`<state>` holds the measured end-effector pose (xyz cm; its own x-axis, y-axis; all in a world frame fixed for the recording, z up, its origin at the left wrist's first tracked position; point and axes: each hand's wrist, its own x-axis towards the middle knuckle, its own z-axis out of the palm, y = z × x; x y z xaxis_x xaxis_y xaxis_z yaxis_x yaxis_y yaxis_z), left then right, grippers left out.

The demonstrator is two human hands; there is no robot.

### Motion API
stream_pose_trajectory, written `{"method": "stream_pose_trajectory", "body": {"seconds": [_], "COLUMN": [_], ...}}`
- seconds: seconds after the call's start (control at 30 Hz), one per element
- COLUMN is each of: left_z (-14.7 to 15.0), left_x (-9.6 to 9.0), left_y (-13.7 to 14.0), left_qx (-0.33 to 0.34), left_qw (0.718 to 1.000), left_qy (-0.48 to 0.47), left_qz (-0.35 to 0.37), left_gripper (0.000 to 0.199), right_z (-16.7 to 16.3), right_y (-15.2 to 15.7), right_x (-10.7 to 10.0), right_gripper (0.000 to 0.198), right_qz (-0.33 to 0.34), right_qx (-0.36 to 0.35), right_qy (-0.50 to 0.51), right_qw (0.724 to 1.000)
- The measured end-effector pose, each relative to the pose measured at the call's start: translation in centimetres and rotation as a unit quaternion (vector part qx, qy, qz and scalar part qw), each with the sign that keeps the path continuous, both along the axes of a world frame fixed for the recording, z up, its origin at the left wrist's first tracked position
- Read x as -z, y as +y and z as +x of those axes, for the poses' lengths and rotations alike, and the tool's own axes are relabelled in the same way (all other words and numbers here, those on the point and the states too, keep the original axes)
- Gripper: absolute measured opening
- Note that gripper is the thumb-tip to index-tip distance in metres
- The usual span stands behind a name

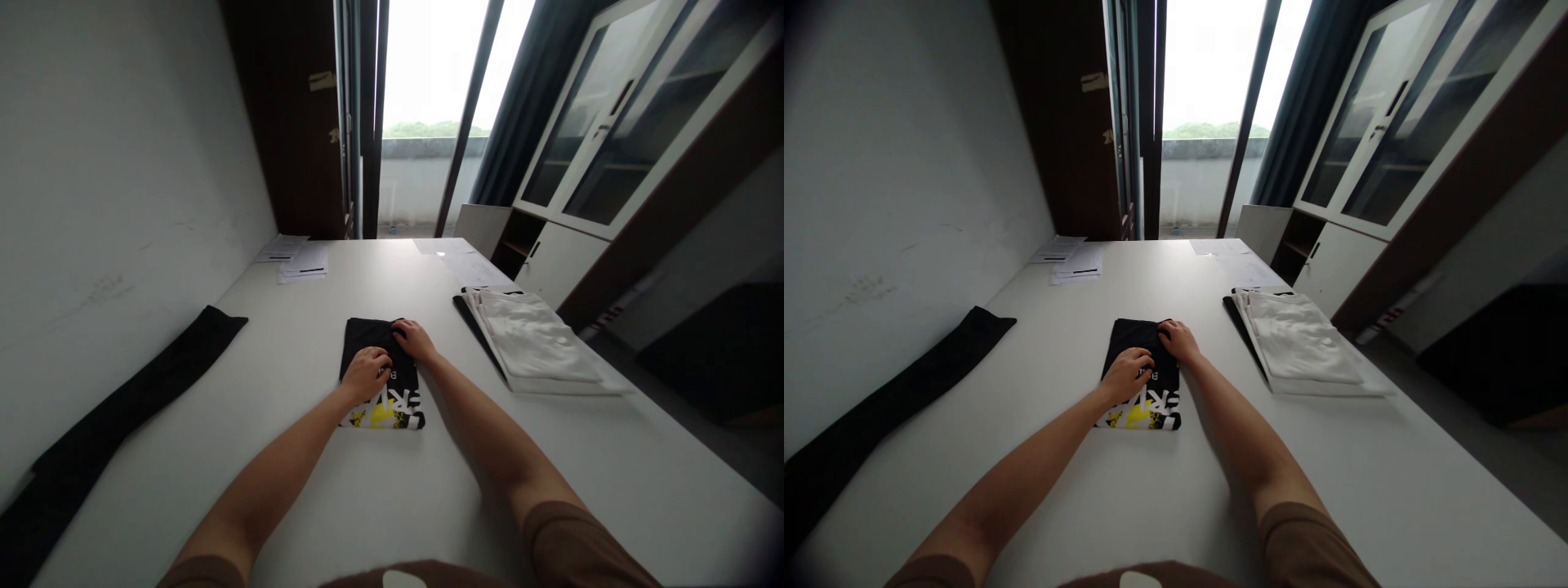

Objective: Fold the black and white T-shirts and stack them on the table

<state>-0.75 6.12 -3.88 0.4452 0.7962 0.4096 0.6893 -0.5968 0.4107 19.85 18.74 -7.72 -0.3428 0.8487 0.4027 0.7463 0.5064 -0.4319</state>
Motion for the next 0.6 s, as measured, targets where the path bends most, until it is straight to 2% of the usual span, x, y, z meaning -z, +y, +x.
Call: {"method": "stream_pose_trajectory", "body": {"seconds": [0.6], "left_z": [-0.01], "left_x": [0.05], "left_y": [0.03], "left_qx": [0.000], "left_qw": [1.000], "left_qy": [0.000], "left_qz": [0.002], "left_gripper": [0.015], "right_z": [0.07], "right_y": [0.09], "right_x": [0.19], "right_gripper": [0.023], "right_qz": [0.008], "right_qx": [0.002], "right_qy": [-0.004], "right_qw": [1.000]}}
